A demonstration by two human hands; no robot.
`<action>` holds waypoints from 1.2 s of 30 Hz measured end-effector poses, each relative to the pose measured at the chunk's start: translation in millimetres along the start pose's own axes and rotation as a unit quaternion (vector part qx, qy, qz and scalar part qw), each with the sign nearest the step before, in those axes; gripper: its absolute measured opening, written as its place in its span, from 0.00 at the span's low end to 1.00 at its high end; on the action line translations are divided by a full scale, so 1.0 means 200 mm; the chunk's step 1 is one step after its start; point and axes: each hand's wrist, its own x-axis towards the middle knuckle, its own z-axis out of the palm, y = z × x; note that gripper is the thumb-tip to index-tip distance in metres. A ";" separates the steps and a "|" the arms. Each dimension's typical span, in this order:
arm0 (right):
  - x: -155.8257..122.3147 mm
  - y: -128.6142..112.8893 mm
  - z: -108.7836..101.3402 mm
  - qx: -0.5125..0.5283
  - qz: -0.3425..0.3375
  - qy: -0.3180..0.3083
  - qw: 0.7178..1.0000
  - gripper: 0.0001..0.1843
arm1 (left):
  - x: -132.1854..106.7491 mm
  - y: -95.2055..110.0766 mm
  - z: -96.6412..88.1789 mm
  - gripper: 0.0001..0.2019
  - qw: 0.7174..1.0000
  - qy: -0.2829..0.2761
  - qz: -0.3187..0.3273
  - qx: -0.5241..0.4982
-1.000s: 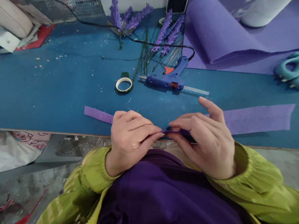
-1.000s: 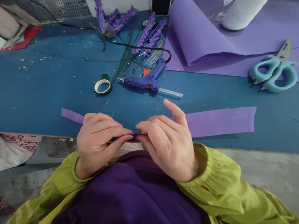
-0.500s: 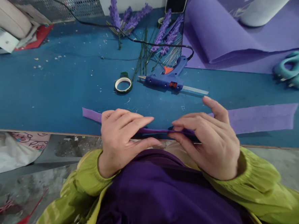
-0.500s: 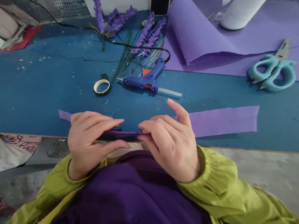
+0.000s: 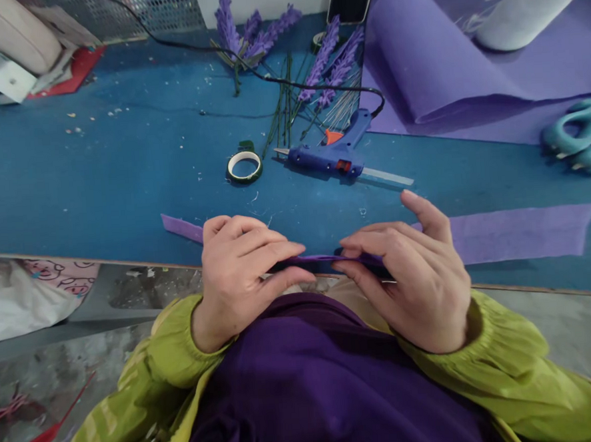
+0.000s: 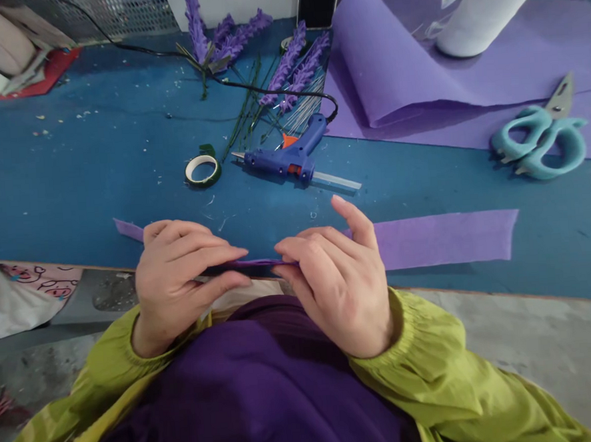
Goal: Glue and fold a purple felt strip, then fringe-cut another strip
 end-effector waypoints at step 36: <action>-0.05 -0.01 0.01 -0.052 -0.001 -0.007 0.999 0.13 | 0.00 -0.02 0.06 0.06 0.997 -0.049 -0.018 -0.058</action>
